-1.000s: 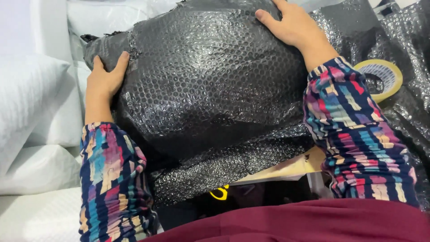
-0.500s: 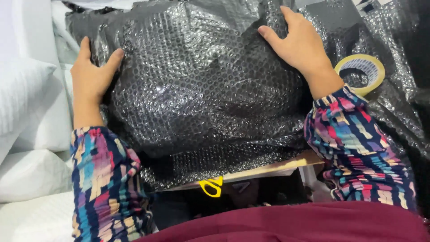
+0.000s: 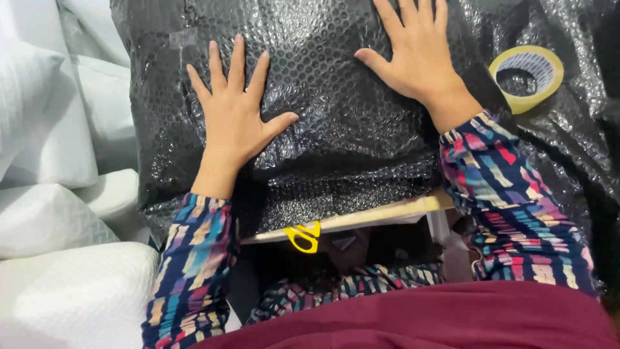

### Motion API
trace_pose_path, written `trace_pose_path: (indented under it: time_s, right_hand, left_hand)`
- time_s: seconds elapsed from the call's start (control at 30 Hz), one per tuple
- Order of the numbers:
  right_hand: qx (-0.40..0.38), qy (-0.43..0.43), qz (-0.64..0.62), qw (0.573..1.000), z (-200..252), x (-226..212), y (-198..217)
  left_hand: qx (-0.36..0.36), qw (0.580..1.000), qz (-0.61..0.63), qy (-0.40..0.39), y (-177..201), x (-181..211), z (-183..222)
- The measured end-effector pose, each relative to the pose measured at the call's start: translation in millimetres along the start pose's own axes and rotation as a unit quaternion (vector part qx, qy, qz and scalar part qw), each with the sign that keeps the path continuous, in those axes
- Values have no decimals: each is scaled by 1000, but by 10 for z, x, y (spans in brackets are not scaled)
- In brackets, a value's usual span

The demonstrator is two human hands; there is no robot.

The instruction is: The person wraps a rectangular wooden board with black bubble wrap, securing the plastic with tape and cutting the tape with scissors.

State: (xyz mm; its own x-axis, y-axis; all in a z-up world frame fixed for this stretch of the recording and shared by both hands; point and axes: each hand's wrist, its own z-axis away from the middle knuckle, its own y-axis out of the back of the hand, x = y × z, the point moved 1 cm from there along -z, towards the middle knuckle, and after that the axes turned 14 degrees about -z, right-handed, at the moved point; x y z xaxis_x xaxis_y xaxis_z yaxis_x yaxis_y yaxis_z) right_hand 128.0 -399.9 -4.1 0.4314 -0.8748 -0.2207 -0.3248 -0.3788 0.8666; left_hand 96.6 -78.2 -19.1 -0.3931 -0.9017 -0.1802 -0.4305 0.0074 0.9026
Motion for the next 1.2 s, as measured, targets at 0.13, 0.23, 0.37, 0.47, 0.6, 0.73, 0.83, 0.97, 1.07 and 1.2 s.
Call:
trace_pose_path:
  time_s: [0.13, 0.23, 0.37, 0.47, 0.6, 0.73, 0.83, 0.97, 1.07, 1.2]
  right_hand:
    - [47, 133, -12, 990, 203, -212, 89]
    - [-16, 223, -19, 974, 380, -414, 45]
    - [-23, 271, 6, 962, 437, -363, -138]
    - [3, 281, 47, 959, 439, -353, -168]
    - [6, 294, 72, 953, 530, -328, -277]
    - [-53, 340, 218, 913, 768, -239, -600]
    - [39, 363, 399, 841, 838, -148, -771]
    - [40, 355, 399, 845, 833, -106, -837]
    - [32, 352, 315, 881, 864, -391, -615]
    - [-2, 415, -83, 906, 1122, -994, -641]
  left_hand:
    - [99, 994, -35, -8, -173, -29, 22]
    - [97, 993, -66, -1, -227, -58, 18]
    - [170, 983, -36, -52, -63, 63, 76]
    - [136, 985, -31, -103, -57, 321, 275]
    - [40, 987, -58, -144, -332, 350, 344]
    - [33, 988, -69, -132, -396, 349, 314]
    - [55, 984, -66, -154, -515, 303, 344]
    - [31, 984, -13, -175, -447, 331, 506]
    - [4, 987, -27, -159, -527, 315, 559]
    - [38, 987, -40, -151, -620, 302, 527]
